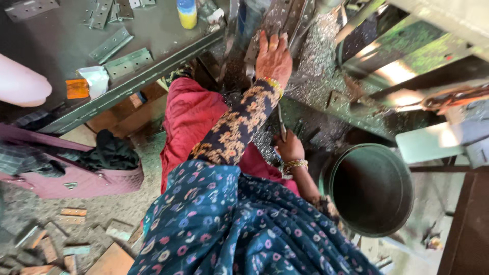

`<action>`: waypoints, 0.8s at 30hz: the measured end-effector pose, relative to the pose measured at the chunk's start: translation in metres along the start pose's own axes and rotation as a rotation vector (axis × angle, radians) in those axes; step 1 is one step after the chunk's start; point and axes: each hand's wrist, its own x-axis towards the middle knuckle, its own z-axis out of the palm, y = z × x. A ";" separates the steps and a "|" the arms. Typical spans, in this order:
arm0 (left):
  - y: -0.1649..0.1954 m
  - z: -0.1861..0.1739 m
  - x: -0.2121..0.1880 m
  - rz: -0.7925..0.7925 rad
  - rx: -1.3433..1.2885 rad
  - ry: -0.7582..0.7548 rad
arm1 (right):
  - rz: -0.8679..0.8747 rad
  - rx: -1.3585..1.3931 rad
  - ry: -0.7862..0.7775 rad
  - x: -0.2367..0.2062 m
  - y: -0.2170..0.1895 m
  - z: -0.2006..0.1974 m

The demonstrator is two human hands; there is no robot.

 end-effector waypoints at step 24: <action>0.003 0.011 0.035 -0.057 0.022 -0.156 | 0.062 0.053 -0.093 -0.010 -0.018 -0.034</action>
